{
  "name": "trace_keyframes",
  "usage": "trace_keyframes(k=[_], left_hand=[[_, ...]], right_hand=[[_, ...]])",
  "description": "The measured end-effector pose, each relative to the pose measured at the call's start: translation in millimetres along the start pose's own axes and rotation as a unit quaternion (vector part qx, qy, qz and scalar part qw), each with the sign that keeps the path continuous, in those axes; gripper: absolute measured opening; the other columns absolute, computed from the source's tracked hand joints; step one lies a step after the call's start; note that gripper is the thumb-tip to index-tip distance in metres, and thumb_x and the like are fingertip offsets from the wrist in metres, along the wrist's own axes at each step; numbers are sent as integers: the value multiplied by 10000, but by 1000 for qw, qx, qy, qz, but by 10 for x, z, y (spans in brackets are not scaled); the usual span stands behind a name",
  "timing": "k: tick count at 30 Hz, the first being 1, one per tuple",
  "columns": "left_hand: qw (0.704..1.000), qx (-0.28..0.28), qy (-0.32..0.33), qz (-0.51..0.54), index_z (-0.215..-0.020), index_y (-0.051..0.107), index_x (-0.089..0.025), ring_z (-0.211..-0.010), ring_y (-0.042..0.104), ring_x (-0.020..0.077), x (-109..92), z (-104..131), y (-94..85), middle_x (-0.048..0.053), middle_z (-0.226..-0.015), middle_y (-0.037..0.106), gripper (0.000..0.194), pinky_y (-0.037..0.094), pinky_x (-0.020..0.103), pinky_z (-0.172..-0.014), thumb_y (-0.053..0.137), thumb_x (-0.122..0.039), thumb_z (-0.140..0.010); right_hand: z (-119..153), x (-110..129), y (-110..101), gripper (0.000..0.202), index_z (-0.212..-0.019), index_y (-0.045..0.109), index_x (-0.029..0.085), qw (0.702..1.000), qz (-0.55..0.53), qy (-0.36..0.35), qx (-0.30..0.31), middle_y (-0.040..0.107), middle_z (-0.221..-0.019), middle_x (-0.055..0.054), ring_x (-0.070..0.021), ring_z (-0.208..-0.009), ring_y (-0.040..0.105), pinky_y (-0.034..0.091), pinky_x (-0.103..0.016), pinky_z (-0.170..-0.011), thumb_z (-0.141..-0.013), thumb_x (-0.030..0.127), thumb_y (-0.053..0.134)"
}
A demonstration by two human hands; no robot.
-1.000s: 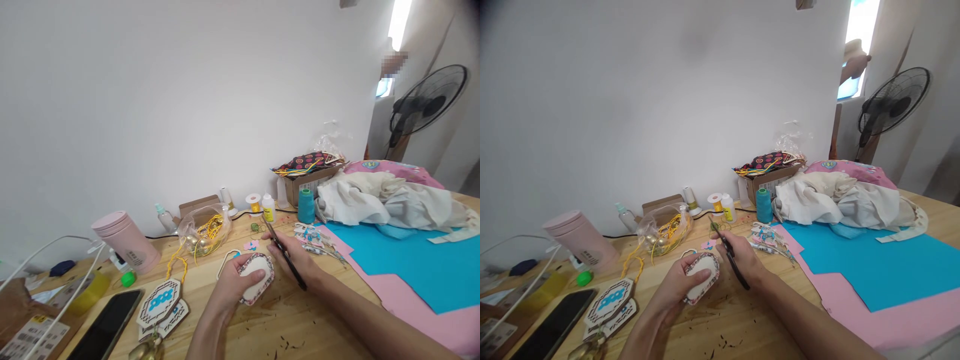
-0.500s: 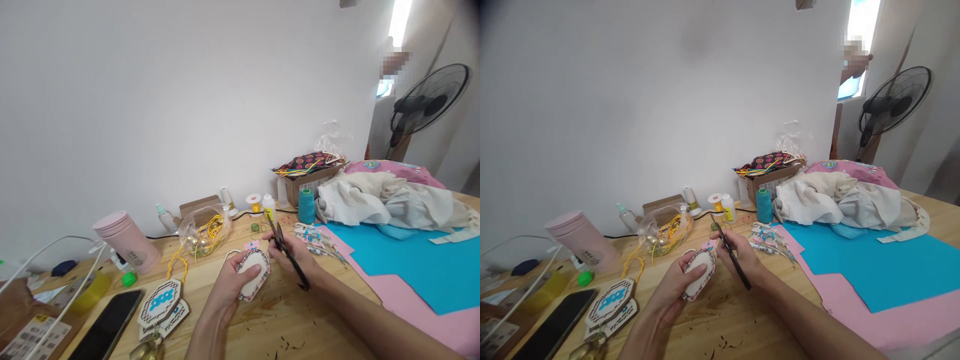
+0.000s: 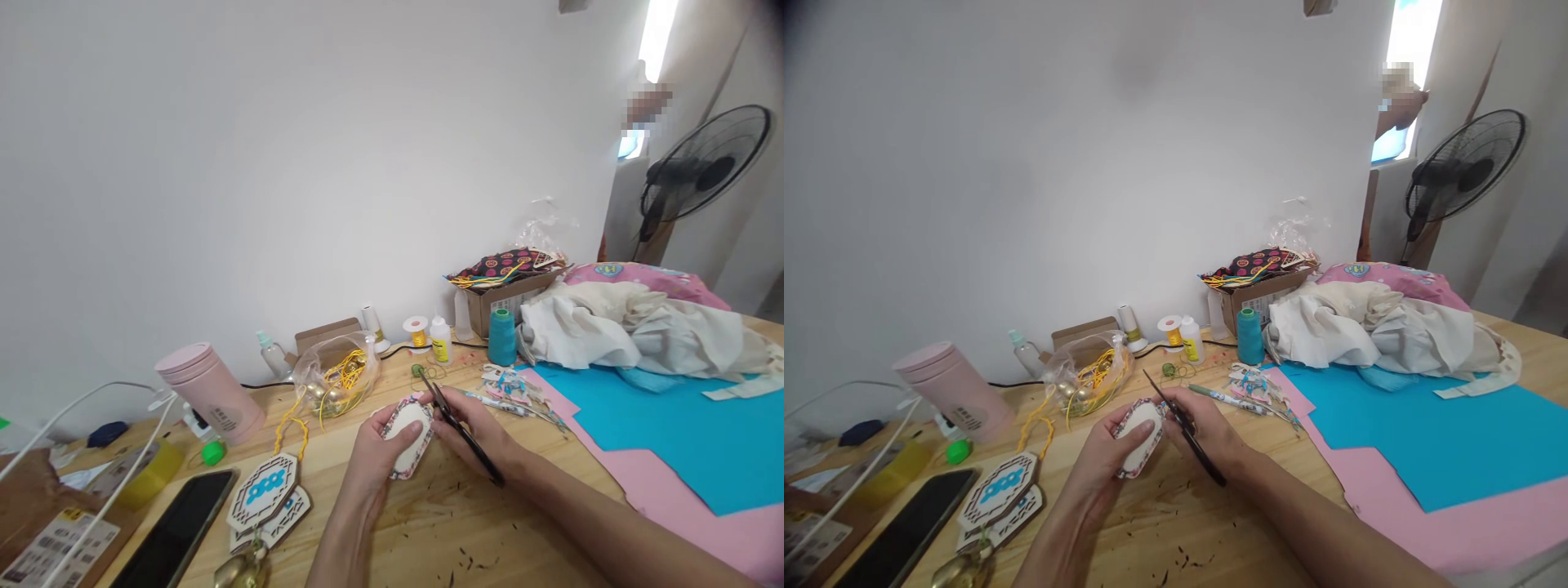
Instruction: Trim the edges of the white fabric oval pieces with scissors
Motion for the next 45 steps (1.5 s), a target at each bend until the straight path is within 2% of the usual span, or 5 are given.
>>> trace_keyframes(k=[12,16,24,39,45], left_hand=[[999,-24,31,-19,-924,609,-119,-429,443,50,19,-19,34,1,-644,606,402,364,164,-362,705,-305,-581],[999,-28,24,-19,-969,592,-125,-445,483,66,13,-23,-8,26,-706,636,472,370,167,-356,723,-305,-552],[999,-34,21,-30,-818,616,-119,-448,538,98,20,-24,-11,13,-605,653,409,424,184,-404,774,-177,-445],[976,-89,48,194,-1020,489,-153,-734,649,171,-29,-14,-88,82,-851,678,418,527,296,-674,638,-62,-641],[926,-73,-30,368,-981,484,-145,-821,643,192,61,-4,46,58,-819,674,395,542,305,-673,467,93,-667]], right_hand=[[-16,-150,-154,316,-939,543,198,980,177,31,-84,584,-673,5,-138,-577,513,385,-233,-551,-662,83,442],[-24,-166,-244,244,-920,526,179,984,94,67,-139,536,-617,21,-124,-537,490,386,-228,-524,-693,151,443],[-66,-175,-64,253,-856,509,171,982,-134,112,-66,497,-616,41,-96,-536,468,387,-217,-512,-630,241,599],[-51,-186,-37,239,-836,499,171,973,-166,138,-86,488,-575,57,-85,-502,432,333,-207,-483,-616,215,581],[-28,-105,-28,231,-840,494,170,980,-141,115,-80,486,-583,54,-93,-526,454,368,-212,-504,-627,201,578]])
Point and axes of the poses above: each hand's wrist, its own z-axis away from the middle knuckle, its own y-axis out of the palm, x = y × z, the point moved 6 cm from there along -z, towards the middle knuckle
